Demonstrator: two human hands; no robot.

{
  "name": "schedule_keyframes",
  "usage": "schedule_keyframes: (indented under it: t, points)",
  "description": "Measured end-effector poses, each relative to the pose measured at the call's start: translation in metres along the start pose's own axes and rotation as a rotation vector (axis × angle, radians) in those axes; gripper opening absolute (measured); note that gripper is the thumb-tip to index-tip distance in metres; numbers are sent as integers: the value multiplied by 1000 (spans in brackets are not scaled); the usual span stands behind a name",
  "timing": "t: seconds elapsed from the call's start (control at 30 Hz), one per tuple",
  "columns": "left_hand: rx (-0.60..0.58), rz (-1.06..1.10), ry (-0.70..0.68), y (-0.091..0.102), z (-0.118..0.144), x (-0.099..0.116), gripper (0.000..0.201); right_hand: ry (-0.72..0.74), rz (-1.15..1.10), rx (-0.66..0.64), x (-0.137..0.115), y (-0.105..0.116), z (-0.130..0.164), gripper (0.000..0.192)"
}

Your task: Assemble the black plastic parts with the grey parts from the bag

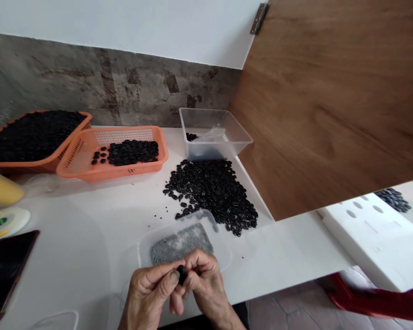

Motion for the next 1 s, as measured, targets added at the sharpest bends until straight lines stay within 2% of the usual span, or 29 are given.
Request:
schedule_keyframes:
  t: [0.1, 0.27, 0.4, 0.6, 0.77, 1.0]
  points:
    - [53, -56, -38, 4, 1, -1, 19, -12, -34, -32, 0, -4, 0, 29]
    - [-43, -101, -103, 6, 1, 1, 20, -14, -17, -77, -3, -6, -2, 27]
    - [-72, -121, -122, 6, 2, 5, 23, 7, 89, -36, -5, -3, -3, 29]
    - [-27, -180, -182, 0, 3, 12, 23, -10, 87, -51, -9, -10, -4, 32]
    - [0, -288, -251, -1, 2, 22, 25, -27, 166, -37, -10, -7, -9, 35]
    - [63, -273, -168, 6, -5, 22, 23, -51, 56, -82, -6, -9, -20, 36]
Point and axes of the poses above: each hand's wrist, its own z-axis away from the middle knuckle, its own y-axis out of the back of the hand, x = y × z, the point moved 5 cm from there along -z, towards the middle knuckle
